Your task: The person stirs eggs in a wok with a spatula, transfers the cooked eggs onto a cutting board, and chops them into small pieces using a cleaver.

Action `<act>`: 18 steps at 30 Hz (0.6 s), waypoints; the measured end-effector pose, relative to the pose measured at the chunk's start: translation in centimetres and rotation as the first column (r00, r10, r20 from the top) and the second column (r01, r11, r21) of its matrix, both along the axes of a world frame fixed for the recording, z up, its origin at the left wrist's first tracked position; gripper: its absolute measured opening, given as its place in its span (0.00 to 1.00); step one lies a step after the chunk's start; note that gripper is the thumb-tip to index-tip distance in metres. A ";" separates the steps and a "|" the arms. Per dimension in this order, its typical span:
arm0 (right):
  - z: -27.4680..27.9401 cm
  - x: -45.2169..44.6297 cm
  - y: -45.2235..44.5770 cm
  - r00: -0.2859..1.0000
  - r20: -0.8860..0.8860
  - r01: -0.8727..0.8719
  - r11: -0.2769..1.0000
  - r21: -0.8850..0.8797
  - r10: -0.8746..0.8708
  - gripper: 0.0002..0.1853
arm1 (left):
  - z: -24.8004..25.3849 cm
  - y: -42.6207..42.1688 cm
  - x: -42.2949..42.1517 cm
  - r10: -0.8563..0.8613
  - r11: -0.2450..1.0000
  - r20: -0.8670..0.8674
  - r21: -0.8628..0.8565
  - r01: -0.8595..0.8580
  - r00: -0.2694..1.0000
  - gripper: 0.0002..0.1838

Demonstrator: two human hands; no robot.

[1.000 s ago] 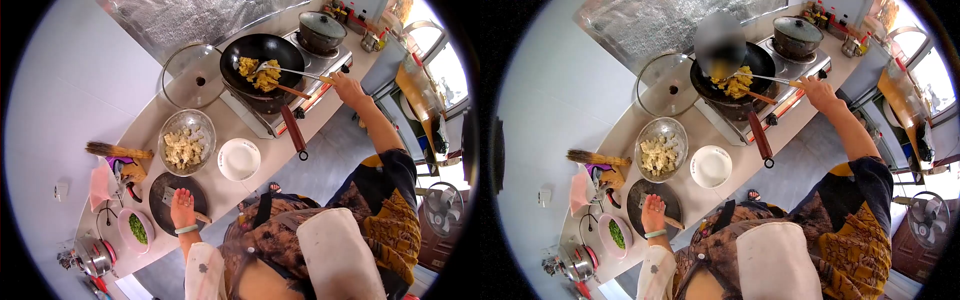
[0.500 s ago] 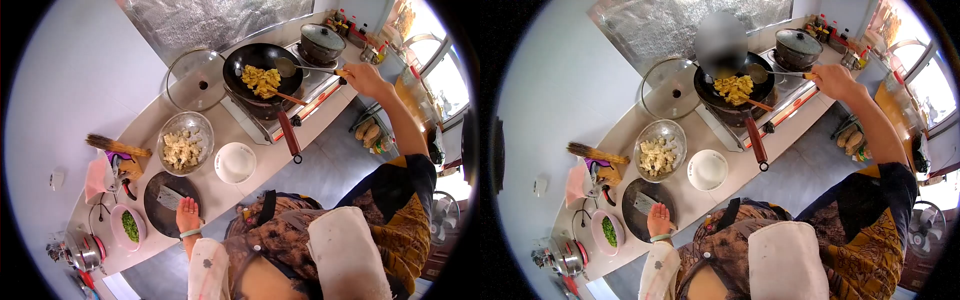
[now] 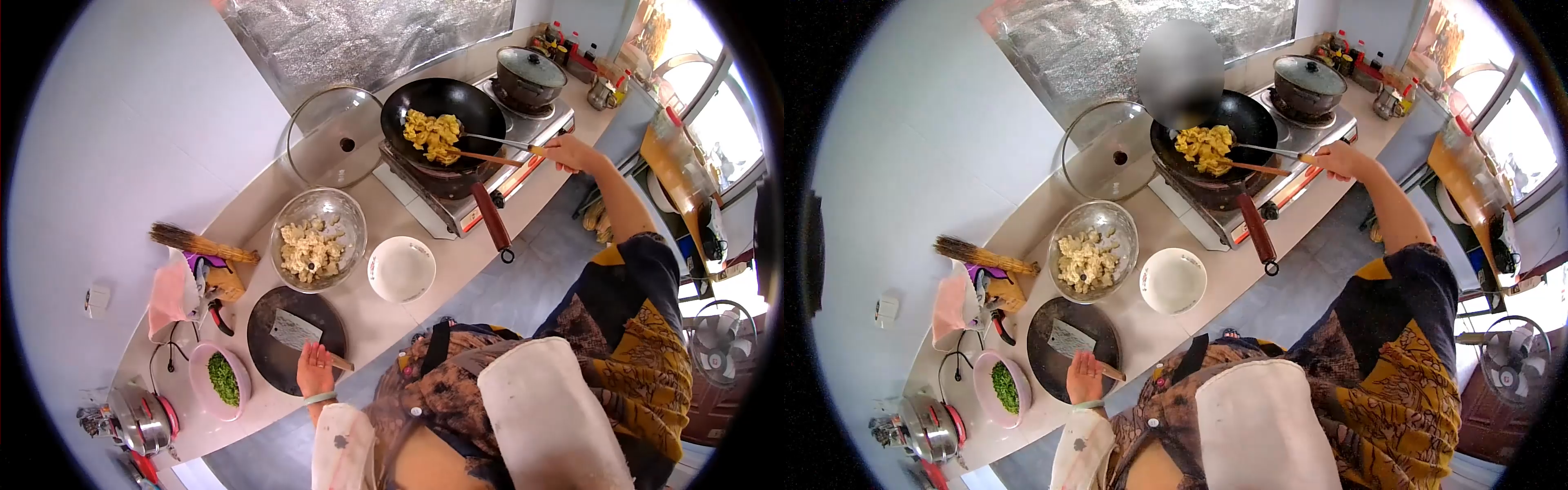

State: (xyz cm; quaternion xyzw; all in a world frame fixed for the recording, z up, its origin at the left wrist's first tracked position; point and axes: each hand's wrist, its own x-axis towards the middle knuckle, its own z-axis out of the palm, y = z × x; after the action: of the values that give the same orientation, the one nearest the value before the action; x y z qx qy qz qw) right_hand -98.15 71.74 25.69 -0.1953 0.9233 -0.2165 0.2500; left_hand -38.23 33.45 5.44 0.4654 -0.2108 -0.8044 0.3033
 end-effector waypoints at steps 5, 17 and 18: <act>-2.6 -1.0 -0.6 0.990 -0.046 -0.125 0.975 0.186 0.135 0.21 | -2.1 -1.1 3.3 -0.060 0.996 -0.185 -0.074 0.047 0.981 0.15; 15.2 -1.7 -2.0 0.385 -0.922 -0.455 0.861 -0.228 -0.041 0.18 | -4.5 2.0 -4.1 -0.184 0.953 0.127 -0.221 0.208 0.975 0.19; 17.4 -2.3 -1.6 0.276 -0.953 -0.499 0.830 -0.252 -0.123 0.18 | -4.8 2.4 -4.6 -0.198 0.943 0.151 -0.240 0.231 0.968 0.20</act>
State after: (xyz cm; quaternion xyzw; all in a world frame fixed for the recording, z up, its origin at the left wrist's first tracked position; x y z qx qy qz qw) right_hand -100.41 70.10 43.11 -0.4556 0.7617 -0.2609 -0.3796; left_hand -42.81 35.83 0.66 0.4459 -0.3808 -0.7680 0.2575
